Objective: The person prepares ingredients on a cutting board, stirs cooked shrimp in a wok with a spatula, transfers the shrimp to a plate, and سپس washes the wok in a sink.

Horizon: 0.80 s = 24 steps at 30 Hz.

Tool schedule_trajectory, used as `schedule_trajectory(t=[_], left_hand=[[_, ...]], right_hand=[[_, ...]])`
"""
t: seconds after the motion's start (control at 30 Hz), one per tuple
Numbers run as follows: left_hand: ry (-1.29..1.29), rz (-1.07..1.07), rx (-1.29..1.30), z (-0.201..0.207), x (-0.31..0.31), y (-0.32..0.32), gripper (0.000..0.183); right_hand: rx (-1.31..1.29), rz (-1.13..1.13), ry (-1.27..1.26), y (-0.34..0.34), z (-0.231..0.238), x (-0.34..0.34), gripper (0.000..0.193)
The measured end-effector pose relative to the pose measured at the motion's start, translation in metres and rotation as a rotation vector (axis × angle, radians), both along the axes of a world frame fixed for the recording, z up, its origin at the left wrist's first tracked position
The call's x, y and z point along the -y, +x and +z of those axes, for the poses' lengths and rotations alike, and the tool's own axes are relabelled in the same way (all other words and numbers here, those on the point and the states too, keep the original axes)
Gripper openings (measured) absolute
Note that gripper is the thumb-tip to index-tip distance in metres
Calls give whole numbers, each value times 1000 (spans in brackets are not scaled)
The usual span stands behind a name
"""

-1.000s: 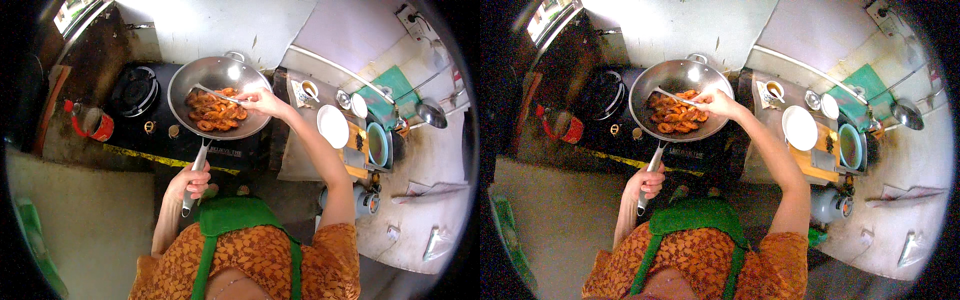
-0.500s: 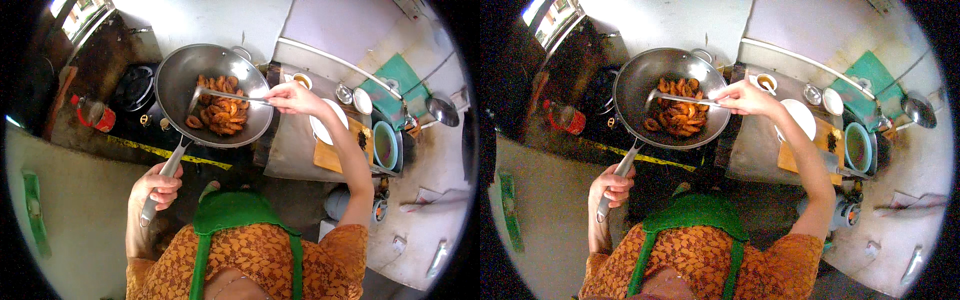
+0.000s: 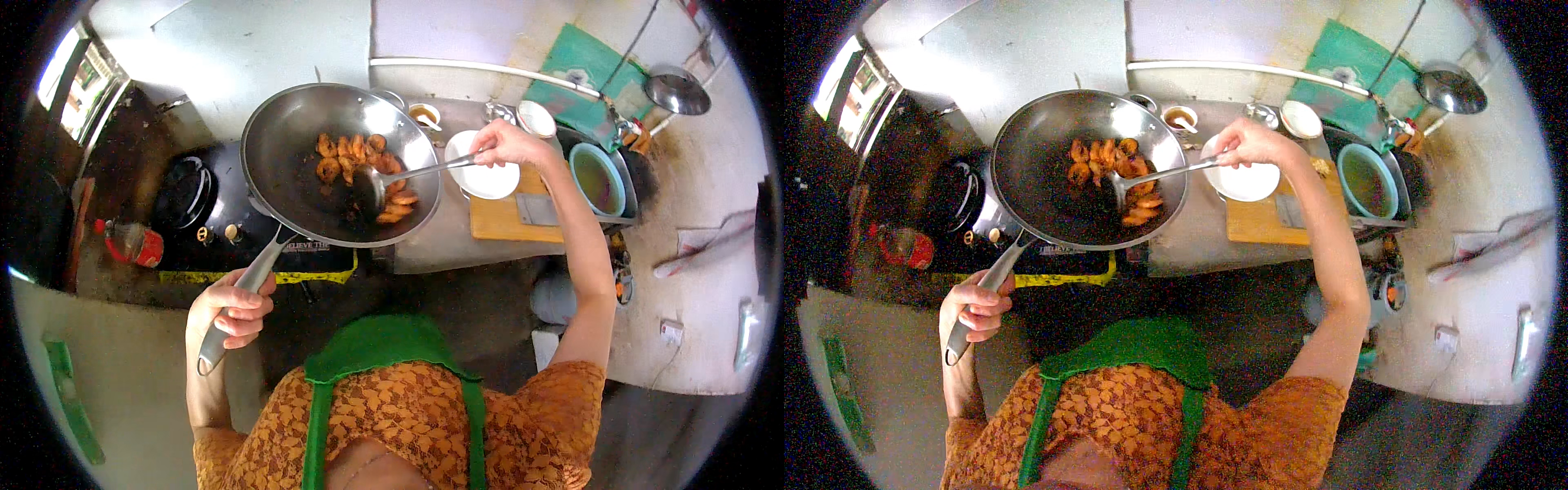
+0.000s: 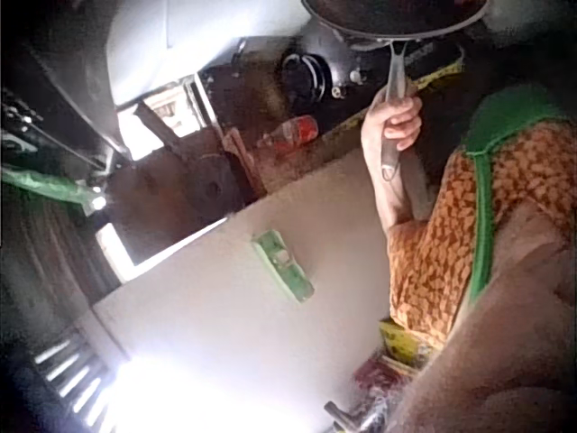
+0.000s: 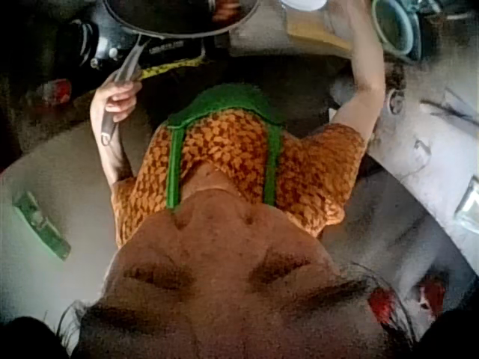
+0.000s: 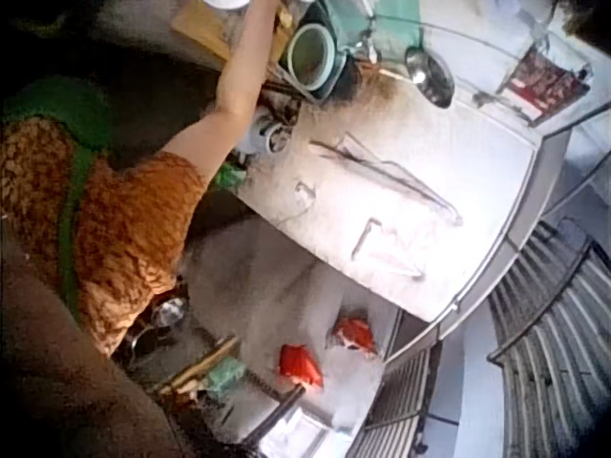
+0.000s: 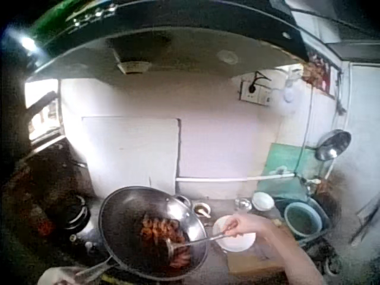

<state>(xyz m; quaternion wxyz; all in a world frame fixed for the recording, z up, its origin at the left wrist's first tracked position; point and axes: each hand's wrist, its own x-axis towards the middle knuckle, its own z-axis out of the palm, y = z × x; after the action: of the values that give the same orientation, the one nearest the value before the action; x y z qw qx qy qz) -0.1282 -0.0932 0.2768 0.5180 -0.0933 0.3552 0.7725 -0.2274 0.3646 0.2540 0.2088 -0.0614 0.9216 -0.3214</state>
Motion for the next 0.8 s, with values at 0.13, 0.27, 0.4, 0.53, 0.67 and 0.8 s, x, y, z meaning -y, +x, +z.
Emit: schedule_trajectory(t=[0.13,0.27,0.4,0.53,0.67,0.8], left_hand=[[-4,-33,12,7,-23,2,16],[-88,-60,-6,19,-58,4,13],[-76,-53,0,21,-92,9,12],[-97,22,51,36,-131,30,13],[-160,99,38,48,-164,55,14],[-212,176,35,56,-197,76,13]], right_hand=[[-225,4,-102,29,4,-39,11],[-142,-140,-211,30,3,-44,18],[-148,-144,-554,1,-44,-15,23],[42,-13,-745,-3,-66,-37,19],[39,-7,-556,-1,-72,-98,19],[-103,102,-383,7,-53,-145,18]])
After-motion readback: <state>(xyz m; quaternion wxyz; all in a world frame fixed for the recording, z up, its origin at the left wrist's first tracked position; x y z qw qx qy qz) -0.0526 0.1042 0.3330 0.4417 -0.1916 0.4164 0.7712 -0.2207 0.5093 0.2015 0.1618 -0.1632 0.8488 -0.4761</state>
